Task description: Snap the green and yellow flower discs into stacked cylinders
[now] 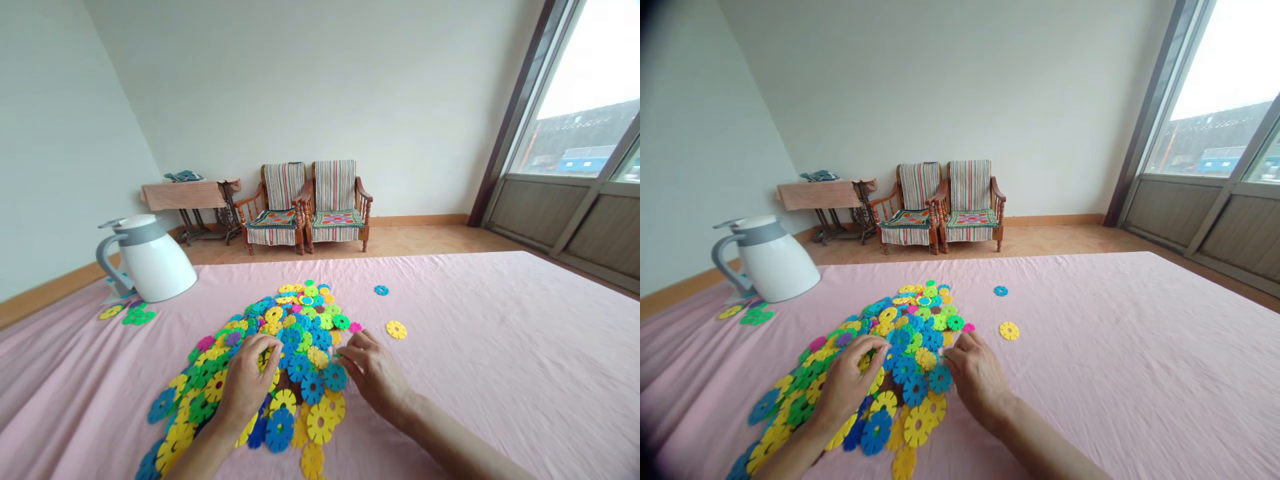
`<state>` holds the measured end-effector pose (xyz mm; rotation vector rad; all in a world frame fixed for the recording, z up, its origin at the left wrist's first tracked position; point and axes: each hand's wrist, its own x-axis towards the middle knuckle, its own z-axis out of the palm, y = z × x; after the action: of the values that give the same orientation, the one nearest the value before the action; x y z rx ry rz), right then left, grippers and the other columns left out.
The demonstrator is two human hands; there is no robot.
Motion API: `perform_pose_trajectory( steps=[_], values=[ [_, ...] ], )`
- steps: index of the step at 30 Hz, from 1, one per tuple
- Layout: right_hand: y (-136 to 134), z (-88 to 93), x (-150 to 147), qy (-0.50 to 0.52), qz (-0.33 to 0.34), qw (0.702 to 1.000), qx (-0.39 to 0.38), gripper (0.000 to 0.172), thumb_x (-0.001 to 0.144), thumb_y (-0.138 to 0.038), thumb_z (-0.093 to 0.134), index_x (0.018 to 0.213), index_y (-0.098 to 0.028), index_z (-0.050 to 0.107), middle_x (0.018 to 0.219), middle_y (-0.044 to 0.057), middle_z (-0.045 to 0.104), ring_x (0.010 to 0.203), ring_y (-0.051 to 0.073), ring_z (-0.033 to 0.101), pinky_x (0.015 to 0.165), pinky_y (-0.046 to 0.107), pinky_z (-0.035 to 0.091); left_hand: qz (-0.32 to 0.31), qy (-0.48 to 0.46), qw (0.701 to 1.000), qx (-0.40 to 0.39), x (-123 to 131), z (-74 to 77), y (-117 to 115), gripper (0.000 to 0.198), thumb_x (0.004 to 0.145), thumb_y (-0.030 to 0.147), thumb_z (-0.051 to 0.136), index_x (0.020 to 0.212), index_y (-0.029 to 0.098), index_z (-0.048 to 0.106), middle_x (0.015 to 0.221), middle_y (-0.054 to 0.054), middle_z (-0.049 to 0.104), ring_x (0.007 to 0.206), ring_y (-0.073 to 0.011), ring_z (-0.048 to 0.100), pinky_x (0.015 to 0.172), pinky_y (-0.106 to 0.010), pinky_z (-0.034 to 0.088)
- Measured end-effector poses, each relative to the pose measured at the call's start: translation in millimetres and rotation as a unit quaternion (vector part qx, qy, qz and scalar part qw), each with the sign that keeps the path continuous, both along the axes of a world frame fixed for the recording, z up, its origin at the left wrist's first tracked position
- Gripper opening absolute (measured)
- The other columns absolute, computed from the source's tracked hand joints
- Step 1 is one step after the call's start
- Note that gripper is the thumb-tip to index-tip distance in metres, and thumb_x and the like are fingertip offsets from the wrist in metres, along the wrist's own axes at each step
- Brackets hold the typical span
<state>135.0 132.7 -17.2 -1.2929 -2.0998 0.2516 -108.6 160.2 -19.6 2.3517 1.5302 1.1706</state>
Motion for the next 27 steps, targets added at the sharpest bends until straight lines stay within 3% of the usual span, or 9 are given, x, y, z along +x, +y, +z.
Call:
perform_pose_trajectory(
  steps=[3, 7, 13, 17, 23, 27],
  values=[
    [21.9, -3.8, 28.0, 0.046, -0.085, 0.995, 0.004, 0.023, 0.087, -0.026, 0.045, 0.081, -0.021, 0.067, 0.077, 0.004, 0.063, 0.076, 0.016, 0.055, 0.068, 0.026, 0.041, 0.000, 0.003, 1.000, -0.002, 0.9, 1.5, -0.3, 0.018, 0.086, 0.031, 0.046, 0.081, 0.019, 0.059, 0.086, -0.004, 0.062, 0.085, -0.0190, 0.058, 0.078, -0.031, 0.046],
    [56.1, -15.7, 96.1, 0.118, -0.311, 0.942, -0.038, 0.024, 0.079, -0.031, 0.049, 0.091, -0.020, 0.066, 0.076, 0.002, 0.068, 0.068, 0.015, 0.060, 0.063, 0.025, 0.042, 0.001, 0.002, 1.000, -0.001, 1.2, 2.8, -0.8, 0.018, 0.086, 0.031, 0.047, 0.080, 0.019, 0.059, 0.085, -0.004, 0.062, 0.084, -0.0187, 0.058, 0.076, -0.030, 0.046],
    [67.2, -31.6, 179.0, 0.121, -0.454, 0.881, -0.057, 0.033, 0.072, -0.037, 0.050, 0.089, -0.015, 0.068, 0.075, 0.009, 0.069, 0.065, 0.022, 0.060, 0.056, 0.029, 0.039, -0.001, 0.004, 1.000, 0.001, -0.2, 1.3, -0.2, 0.017, 0.086, 0.030, 0.046, 0.080, 0.019, 0.058, 0.085, -0.004, 0.062, 0.085, -0.0191, 0.058, 0.077, -0.031, 0.046],
    [65.5, -36.7, 195.3, 0.129, -0.485, 0.862, -0.067, 0.032, 0.070, -0.036, 0.052, 0.087, -0.017, 0.070, 0.075, 0.009, 0.070, 0.067, 0.023, 0.062, 0.055, 0.029, 0.040, -0.004, 0.006, 1.000, -0.004, -1.5, -0.3, -0.1, 0.017, 0.086, 0.030, 0.046, 0.081, 0.019, 0.058, 0.087, -0.005, 0.061, 0.086, -0.0193, 0.057, 0.078, -0.031, 0.045],
    [63.7, -31.8, 189.7, 0.142, -0.498, 0.854, -0.042, 0.038, 0.072, -0.031, 0.047, 0.100, -0.014, 0.067, 0.090, 0.014, 0.069, 0.071, 0.024, 0.063, 0.063, 0.033, 0.043, -0.007, 0.006, 1.000, -0.001, -2.3, -2.0, 1.2, 0.017, 0.086, 0.031, 0.047, 0.080, 0.019, 0.058, 0.086, -0.004, 0.061, 0.086, -0.0191, 0.057, 0.078, -0.031, 0.045],
    [64.7, -20.8, 165.0, 0.158, -0.430, 0.889, -0.024, 0.034, 0.076, -0.030, 0.045, 0.099, -0.016, 0.066, 0.084, 0.010, 0.069, 0.069, 0.020, 0.064, 0.067, 0.031, 0.044, -0.006, 0.004, 1.000, 0.002, -0.9, -0.4, 0.7, 0.017, 0.086, 0.030, 0.047, 0.080, 0.019, 0.058, 0.085, -0.004, 0.061, 0.085, -0.0187, 0.058, 0.077, -0.031, 0.045]
  ],
)
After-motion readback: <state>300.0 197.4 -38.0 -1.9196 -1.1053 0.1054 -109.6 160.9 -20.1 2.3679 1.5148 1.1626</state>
